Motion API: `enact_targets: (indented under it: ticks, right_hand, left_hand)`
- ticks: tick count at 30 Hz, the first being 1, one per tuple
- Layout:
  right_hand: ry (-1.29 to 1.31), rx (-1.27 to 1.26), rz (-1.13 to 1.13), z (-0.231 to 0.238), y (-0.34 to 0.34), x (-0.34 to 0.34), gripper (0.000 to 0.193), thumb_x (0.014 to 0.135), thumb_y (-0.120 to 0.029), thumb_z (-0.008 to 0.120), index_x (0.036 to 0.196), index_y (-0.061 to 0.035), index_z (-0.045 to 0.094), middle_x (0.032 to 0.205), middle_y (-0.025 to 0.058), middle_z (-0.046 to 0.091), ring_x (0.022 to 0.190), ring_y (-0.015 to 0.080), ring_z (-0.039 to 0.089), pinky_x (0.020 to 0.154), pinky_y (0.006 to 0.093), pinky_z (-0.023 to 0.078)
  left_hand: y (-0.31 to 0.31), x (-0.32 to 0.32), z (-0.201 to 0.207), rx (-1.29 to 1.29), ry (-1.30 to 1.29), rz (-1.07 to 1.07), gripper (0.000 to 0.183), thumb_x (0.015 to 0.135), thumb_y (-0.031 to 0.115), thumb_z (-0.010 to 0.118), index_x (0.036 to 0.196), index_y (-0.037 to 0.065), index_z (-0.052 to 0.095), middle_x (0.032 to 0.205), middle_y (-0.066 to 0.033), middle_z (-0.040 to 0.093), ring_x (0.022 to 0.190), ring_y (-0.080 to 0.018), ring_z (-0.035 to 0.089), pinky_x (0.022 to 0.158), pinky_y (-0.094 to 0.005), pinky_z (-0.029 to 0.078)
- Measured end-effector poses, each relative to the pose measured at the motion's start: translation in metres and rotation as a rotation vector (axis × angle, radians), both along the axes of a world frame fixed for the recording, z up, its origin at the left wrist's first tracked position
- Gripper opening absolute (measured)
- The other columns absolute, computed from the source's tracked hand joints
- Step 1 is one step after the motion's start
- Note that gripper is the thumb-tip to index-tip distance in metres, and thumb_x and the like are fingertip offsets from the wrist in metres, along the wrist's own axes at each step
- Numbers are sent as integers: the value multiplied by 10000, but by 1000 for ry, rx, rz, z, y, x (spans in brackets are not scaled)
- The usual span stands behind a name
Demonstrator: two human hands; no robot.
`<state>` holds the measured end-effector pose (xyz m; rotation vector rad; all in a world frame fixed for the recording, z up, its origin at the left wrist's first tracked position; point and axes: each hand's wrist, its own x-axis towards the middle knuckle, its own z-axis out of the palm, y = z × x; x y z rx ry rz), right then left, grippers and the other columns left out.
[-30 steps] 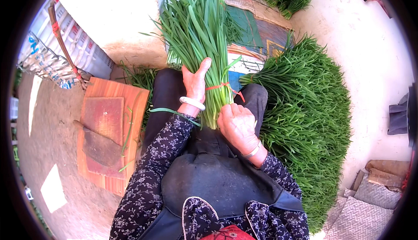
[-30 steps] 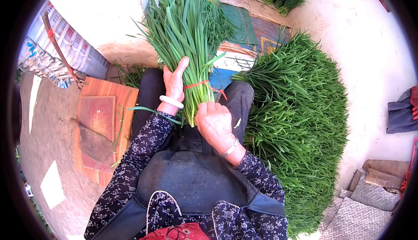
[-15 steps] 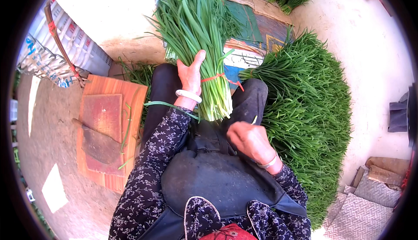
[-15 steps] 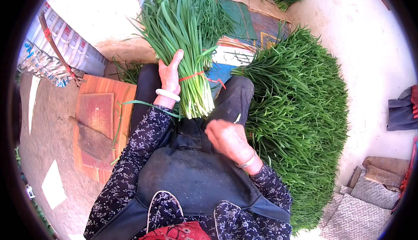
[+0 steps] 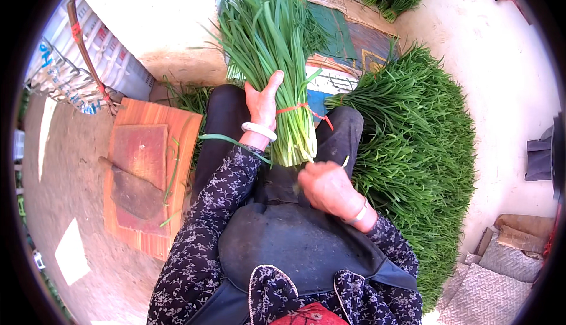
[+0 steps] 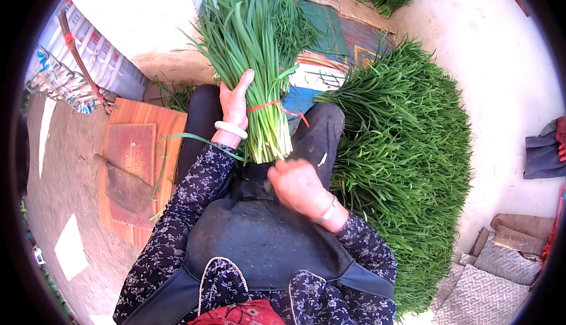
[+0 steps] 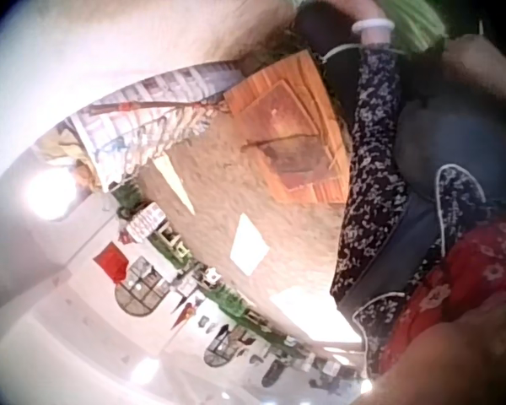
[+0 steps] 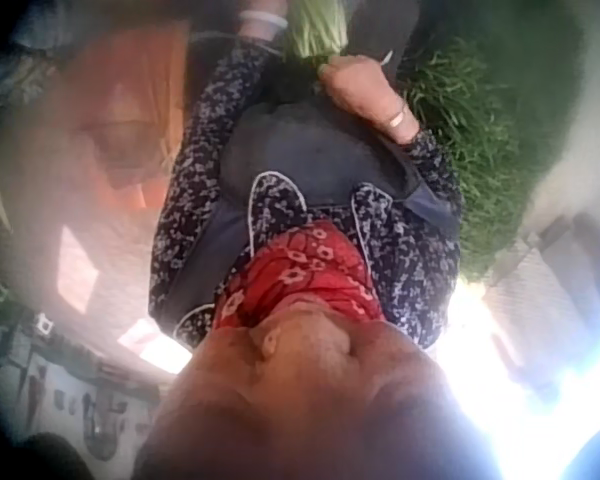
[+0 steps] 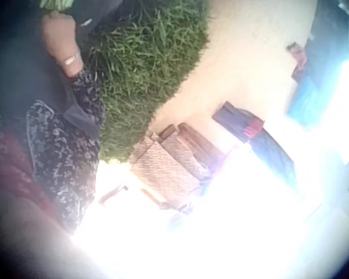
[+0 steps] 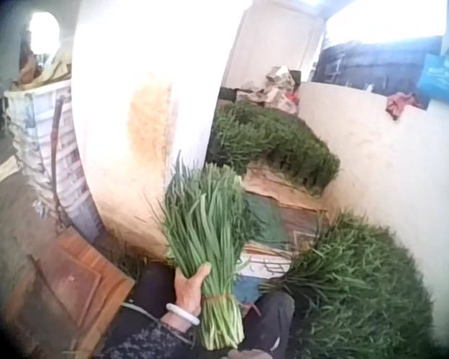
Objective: The person aligns stalks in a bundle of green leeks by hand and ties them together using a red string.
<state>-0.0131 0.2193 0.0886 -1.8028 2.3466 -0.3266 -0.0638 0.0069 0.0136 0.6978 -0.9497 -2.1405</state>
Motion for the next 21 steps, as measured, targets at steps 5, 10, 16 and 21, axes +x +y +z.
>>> enact_targets:
  ticks: [5, 10, 16, 21]
  right_hand:
    - [-383, -61, -75, 34, -5, 9, 83, 829, -158, 687, 853, -92, 643, 789, 105, 616, 718, 328, 634, 609, 406, 512]
    - [83, -257, -256, 2, -34, -13, 145, 794, -91, 642, 937, -82, 624, 798, 92, 527, 713, 283, 578, 626, 409, 461]
    - [289, -205, -277, -16, -34, -14, 237, 744, -117, 632, 981, -100, 629, 822, 62, 507, 752, 241, 550, 663, 389, 413]
    - [391, -201, -254, -19, -38, -16, 119, 728, -142, 612, 836, -96, 587, 799, 58, 501, 744, 219, 542, 666, 369, 395]
  left_hand:
    - [-6, 1, -10, -29, -10, 3, 661, 782, 162, 824, 1297, -24, 455, 1221, -108, 590, 1070, -192, 580, 959, -326, 460]
    - [-1, -1, -9, -11, -18, -37, 645, 782, 180, 826, 1284, -21, 473, 1202, -105, 602, 1046, -181, 589, 948, -321, 467]
    - [-3, -2, -14, -34, -27, -39, 562, 820, 186, 792, 1269, -6, 514, 1194, -91, 619, 1034, -179, 607, 920, -333, 497]
    - [0, -1, -11, -13, -61, -48, 569, 814, 187, 797, 1266, -8, 513, 1195, -99, 618, 1037, -184, 610, 919, -336, 500]
